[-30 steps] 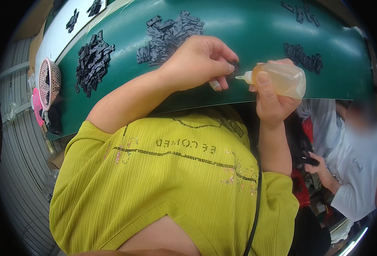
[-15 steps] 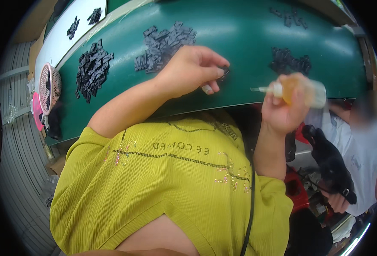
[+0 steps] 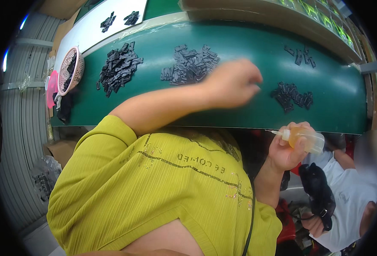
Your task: Applying glue to small black plastic pieces and sorting them on an assembly line.
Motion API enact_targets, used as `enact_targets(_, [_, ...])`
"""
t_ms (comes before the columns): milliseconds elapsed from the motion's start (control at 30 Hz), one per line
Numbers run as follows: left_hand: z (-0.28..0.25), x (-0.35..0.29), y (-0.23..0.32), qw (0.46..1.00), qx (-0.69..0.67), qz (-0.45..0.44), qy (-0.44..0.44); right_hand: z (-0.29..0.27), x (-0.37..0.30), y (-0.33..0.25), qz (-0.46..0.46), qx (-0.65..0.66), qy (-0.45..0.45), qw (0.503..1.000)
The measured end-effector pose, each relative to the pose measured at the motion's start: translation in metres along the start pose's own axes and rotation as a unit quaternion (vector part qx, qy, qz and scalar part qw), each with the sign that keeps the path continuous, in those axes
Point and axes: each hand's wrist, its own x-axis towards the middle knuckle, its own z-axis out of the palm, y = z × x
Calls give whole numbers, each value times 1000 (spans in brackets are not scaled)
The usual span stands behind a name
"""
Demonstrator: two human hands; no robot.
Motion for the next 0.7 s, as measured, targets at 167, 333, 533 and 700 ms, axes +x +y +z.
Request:
enact_targets(167, [-62,2,-54,970,221,-83,52,-8,2,9,20,-1,11,1000])
enact_targets(333, [-81,10,-57,977,154,-145,-22,-2,4,17,28,-22,28,999])
enact_targets(533, [-77,-9,-25,986,-69,-154,12,21,7,24,35,-22,34,999])
enact_targets(700, [-38,-29,-4,905,-326,-226,-153,32,14,39,7,-89,45,995])
